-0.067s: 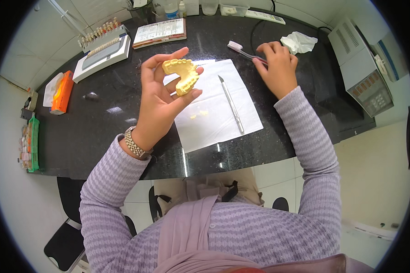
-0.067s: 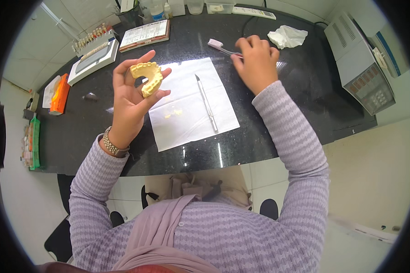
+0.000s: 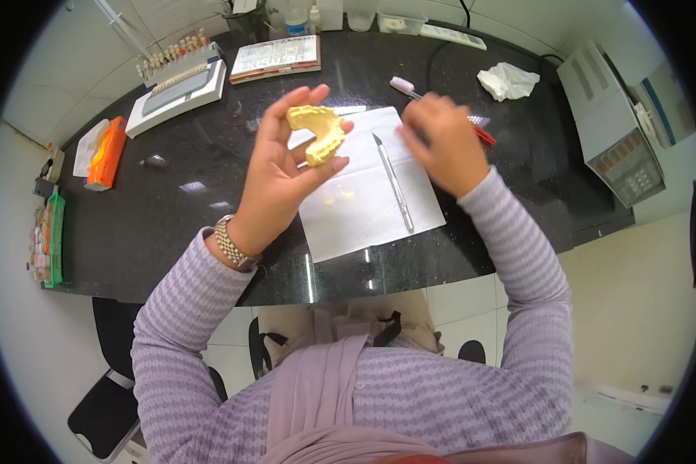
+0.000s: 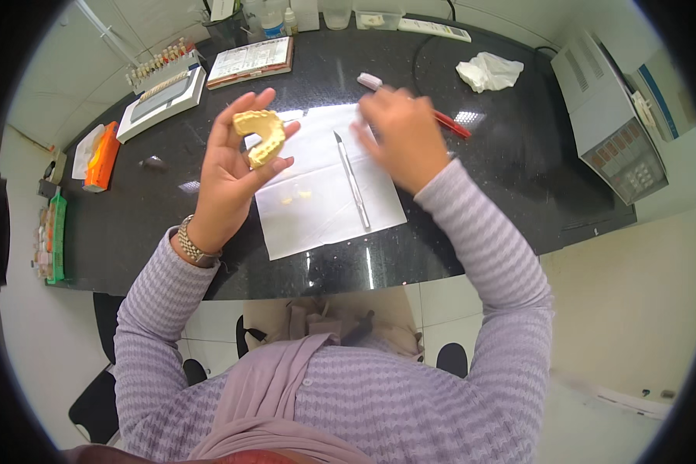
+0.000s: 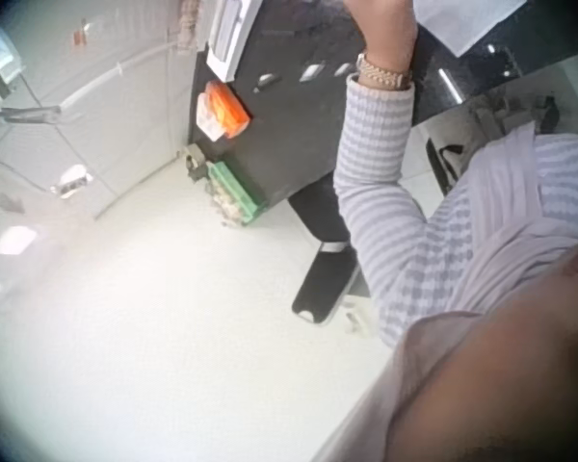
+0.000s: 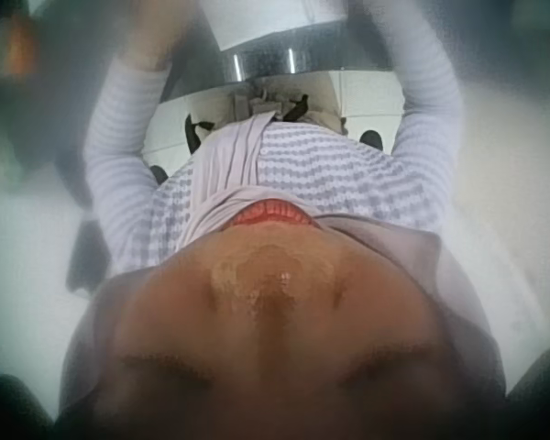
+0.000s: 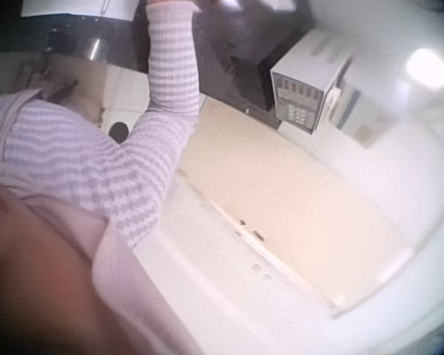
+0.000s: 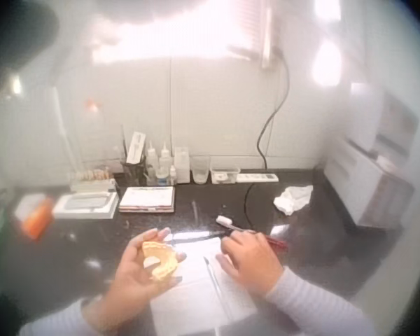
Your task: The person holds a yellow dental model and uses a metal sculpting tool to carve and refine its surface. They then use a red toothbrush to brush the model before resuming sculpting with the metal tool.
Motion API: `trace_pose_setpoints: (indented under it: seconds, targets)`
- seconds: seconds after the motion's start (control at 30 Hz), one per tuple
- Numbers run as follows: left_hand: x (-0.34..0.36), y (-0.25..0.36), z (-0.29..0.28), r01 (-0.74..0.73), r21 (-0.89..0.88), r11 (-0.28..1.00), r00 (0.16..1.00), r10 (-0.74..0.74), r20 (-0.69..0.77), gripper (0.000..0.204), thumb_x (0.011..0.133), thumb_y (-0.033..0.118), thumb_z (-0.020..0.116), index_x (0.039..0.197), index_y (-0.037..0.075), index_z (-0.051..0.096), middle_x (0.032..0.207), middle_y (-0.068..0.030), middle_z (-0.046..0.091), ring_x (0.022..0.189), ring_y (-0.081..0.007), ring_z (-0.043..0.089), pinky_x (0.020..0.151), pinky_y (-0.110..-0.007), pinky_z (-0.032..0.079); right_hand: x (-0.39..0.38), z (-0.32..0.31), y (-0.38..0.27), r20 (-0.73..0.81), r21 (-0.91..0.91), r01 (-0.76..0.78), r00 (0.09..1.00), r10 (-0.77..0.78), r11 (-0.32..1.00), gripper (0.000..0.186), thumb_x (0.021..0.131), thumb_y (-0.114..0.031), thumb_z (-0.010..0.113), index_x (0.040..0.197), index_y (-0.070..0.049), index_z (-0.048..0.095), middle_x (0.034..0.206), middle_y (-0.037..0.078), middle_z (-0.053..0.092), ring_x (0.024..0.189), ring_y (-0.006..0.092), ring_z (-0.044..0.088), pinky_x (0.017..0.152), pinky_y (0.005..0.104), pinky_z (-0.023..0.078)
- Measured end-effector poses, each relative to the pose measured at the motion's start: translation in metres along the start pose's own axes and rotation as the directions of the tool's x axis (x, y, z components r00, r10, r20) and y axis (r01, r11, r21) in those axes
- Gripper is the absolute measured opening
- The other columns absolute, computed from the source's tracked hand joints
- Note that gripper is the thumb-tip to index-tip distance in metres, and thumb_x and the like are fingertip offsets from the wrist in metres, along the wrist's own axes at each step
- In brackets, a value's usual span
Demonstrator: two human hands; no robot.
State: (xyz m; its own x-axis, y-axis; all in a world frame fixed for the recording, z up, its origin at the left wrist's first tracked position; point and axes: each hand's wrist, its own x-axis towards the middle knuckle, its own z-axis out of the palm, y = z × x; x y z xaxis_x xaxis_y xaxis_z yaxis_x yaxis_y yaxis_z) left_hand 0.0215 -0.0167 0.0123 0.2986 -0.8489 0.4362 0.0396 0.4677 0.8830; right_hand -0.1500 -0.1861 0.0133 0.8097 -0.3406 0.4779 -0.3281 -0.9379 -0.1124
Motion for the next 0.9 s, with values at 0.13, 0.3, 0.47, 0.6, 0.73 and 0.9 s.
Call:
trace_pose_setpoints:
  seconds: [0.13, 0.3, 0.47, 0.6, 0.73, 0.9]
  targets:
    - [-0.003, 0.003, 0.005, 0.095, -0.059, 0.994, 0.994, -0.092, 0.061, 0.070, 0.078, -0.011, 0.059, 0.138, 0.008, 0.027, 0.142, -0.0144, 0.030, 0.121, -0.0318, 0.048, 0.092, -0.031, 0.050, -0.012, 0.005, -0.034, 0.156, 0.098, 0.072, 0.984, -0.087, 0.993, 0.015, 0.081, -0.012, 0.060, 0.092, -0.007, 0.052, 0.076, 0.007, 0.055, 0.073, 0.0231, 0.056, 0.065, 0.0351, 0.040]
    - [-0.006, 0.006, 0.007, 0.103, -0.063, 0.993, 0.989, -0.095, 0.114, 0.076, 0.077, -0.006, 0.064, 0.141, 0.006, 0.026, 0.136, -0.0164, 0.039, 0.113, -0.0284, 0.055, 0.089, -0.031, 0.050, -0.018, 0.019, -0.037, 0.142, 0.183, 0.057, 0.986, -0.083, 0.982, 0.016, 0.081, -0.004, 0.052, 0.097, -0.005, 0.050, 0.078, 0.013, 0.056, 0.077, 0.0297, 0.058, 0.072, 0.0402, 0.045]
    - [-0.010, 0.006, 0.003, 0.152, -0.070, 0.986, 0.973, -0.137, 0.186, 0.083, 0.076, 0.010, 0.072, 0.142, 0.004, 0.024, 0.125, -0.0164, 0.050, 0.099, -0.0236, 0.061, 0.084, -0.031, 0.052, -0.006, -0.003, -0.026, 0.386, 0.509, -0.247, 0.922, 0.038, 0.824, 0.016, 0.084, -0.003, 0.048, 0.099, -0.005, 0.052, 0.082, 0.011, 0.058, 0.073, 0.0233, 0.056, 0.070, 0.0329, 0.045]
    - [-0.010, 0.010, 0.004, 0.173, -0.048, 0.984, 0.969, -0.162, 0.185, 0.088, 0.074, 0.025, 0.076, 0.141, 0.002, 0.025, 0.118, -0.0157, 0.055, 0.093, -0.0203, 0.063, 0.081, -0.029, 0.053, -0.007, -0.007, -0.008, 0.401, 0.647, -0.349, 0.912, 0.087, 0.678, 0.013, 0.087, -0.005, 0.049, 0.097, -0.004, 0.057, 0.082, 0.002, 0.055, 0.073, 0.0105, 0.050, 0.068, 0.0256, 0.042]
    - [-0.011, 0.007, 0.004, 0.202, -0.066, 0.977, 0.968, -0.189, 0.162, 0.087, 0.073, 0.037, 0.076, 0.137, 0.000, 0.031, 0.112, -0.0156, 0.058, 0.091, -0.0190, 0.064, 0.076, -0.028, 0.055, -0.004, -0.013, 0.003, 0.385, 0.863, -0.426, 0.902, 0.193, 0.270, 0.022, 0.083, 0.000, 0.048, 0.103, -0.002, 0.057, 0.087, -0.003, 0.054, 0.080, 0.0071, 0.049, 0.073, 0.0204, 0.041]
    - [-0.012, 0.005, 0.001, 0.240, -0.116, 0.964, 0.960, -0.218, 0.176, 0.087, 0.071, 0.050, 0.074, 0.129, -0.004, 0.038, 0.108, -0.0162, 0.060, 0.094, -0.0194, 0.063, 0.078, -0.030, 0.056, -0.004, -0.013, -0.002, 0.308, 0.951, -0.305, 0.933, 0.187, -0.041, 0.023, 0.083, -0.006, 0.057, 0.105, -0.005, 0.051, 0.081, -0.001, 0.052, 0.076, 0.0075, 0.049, 0.072, 0.0216, 0.042]
